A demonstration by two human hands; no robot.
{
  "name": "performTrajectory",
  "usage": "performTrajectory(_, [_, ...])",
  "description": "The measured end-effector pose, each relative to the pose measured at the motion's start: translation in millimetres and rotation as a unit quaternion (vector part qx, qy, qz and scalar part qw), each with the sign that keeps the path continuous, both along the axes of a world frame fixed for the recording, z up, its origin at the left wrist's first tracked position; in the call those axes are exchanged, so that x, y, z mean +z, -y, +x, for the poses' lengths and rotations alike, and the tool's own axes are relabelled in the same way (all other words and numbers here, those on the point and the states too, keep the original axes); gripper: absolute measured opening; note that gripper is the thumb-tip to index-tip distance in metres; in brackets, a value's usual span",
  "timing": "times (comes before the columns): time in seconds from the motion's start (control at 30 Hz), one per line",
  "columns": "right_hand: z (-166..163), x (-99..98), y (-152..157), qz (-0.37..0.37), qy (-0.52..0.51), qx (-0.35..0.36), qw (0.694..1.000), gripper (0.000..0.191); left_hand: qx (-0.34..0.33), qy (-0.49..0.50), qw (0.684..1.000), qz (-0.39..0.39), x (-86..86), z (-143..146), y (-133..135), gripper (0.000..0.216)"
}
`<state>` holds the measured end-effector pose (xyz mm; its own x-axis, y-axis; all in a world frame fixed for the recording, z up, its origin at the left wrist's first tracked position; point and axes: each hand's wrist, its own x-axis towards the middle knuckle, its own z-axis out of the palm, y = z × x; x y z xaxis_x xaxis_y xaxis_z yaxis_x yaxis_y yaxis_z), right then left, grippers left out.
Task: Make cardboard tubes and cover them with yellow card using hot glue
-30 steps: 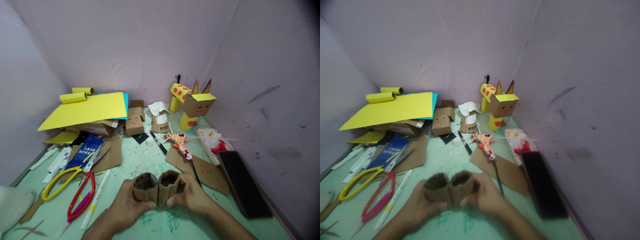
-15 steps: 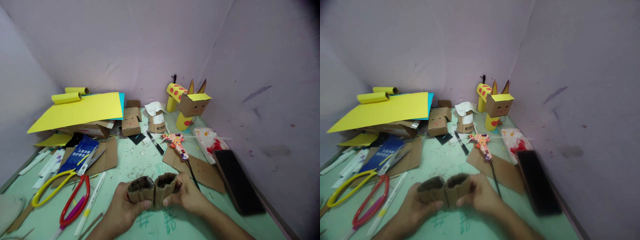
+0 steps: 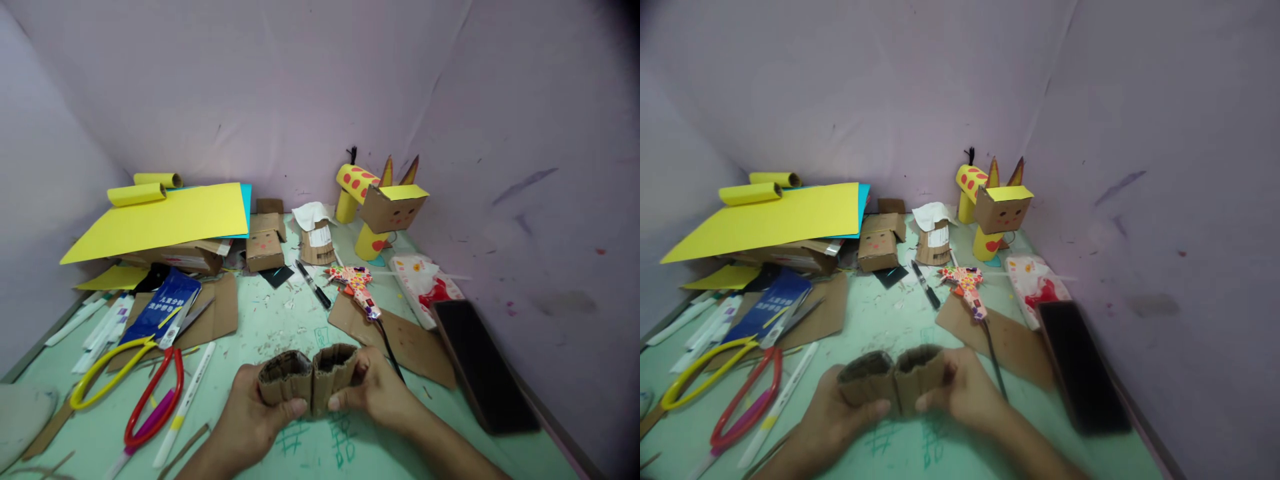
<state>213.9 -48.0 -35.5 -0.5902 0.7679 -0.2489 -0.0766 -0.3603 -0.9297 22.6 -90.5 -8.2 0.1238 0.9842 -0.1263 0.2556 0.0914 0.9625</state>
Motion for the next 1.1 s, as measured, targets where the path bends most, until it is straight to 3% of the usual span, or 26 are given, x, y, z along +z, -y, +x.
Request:
performTrajectory(0.4, [-1,5.1,-1,0.011,0.003,0.001,1.000,0.033,0.020,0.005,0.999,0.028,-19.1,-1,5,0.031])
performTrajectory(0.77, [-1,6.9,-1,0.002,-0.003,0.009,1.000,0.025,0.012,-0.005,0.998,0.058,-10.5,0,3,0.024])
performTrajectory(1.1, [-1,8.9,1,0.021,0.008,0.002,1.000,0.021,0.003,-0.026,0.995,0.099,-15.0,-2,7,0.022])
